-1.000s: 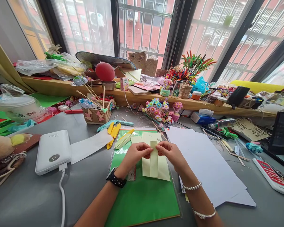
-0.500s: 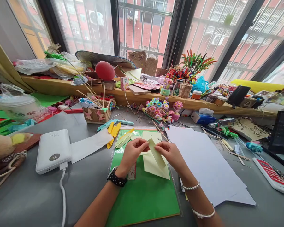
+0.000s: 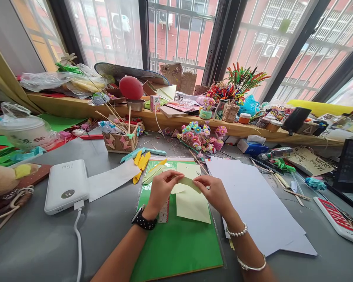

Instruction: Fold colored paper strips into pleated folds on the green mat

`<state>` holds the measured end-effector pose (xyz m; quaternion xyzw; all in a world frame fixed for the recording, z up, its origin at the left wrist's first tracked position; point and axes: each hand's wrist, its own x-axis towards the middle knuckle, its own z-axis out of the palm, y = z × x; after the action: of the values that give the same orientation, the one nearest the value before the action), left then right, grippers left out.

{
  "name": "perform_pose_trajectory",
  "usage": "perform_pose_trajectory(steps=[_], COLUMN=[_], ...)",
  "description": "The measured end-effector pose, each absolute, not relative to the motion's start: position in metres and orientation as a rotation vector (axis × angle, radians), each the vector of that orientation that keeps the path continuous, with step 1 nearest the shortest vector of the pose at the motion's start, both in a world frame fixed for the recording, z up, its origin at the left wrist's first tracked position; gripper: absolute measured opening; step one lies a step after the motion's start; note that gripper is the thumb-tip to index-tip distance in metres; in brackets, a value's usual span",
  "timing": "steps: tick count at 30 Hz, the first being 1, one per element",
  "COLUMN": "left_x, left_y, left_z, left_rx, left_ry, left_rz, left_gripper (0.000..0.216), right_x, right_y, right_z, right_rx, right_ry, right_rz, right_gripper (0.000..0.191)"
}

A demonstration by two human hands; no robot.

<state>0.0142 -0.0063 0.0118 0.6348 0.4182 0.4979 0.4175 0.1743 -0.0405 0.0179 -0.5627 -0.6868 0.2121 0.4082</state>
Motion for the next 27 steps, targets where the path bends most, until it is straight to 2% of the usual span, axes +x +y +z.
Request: perform_pose_trajectory(steps=[5,9,16,23,27], left_x=[0.010,0.009,0.018,0.012,0.010], left_y=[-0.004,-0.004,-0.010,-0.005,-0.004], left_z=[0.014,0.013,0.008,0.004,0.003], left_rx=[1.501,1.480,1.768,2.588,2.797], left_ry=[1.100,1.117,1.018,0.966,0.974], left_rz=[1.362,1.446,1.344,1.230,1.257], left_gripper=[0.017,0.018,0.016,0.014,0.015], right_x=[0.188,0.192,0.175,0.169,0.169], right_y=[-0.037,-0.037,-0.040,-0.039,-0.040], right_z=[0.014,0.014,0.015,0.004,0.003], right_rx=[-1.499,-1.589,-1.327,-1.423,-1.410], right_ry=[-1.622,-1.496,-1.759,-2.011,-2.057], right_rz=[0.494,0.336,0.416,-0.105,-0.260], right_gripper=[0.015,0.018,0.015,0.016,0.016])
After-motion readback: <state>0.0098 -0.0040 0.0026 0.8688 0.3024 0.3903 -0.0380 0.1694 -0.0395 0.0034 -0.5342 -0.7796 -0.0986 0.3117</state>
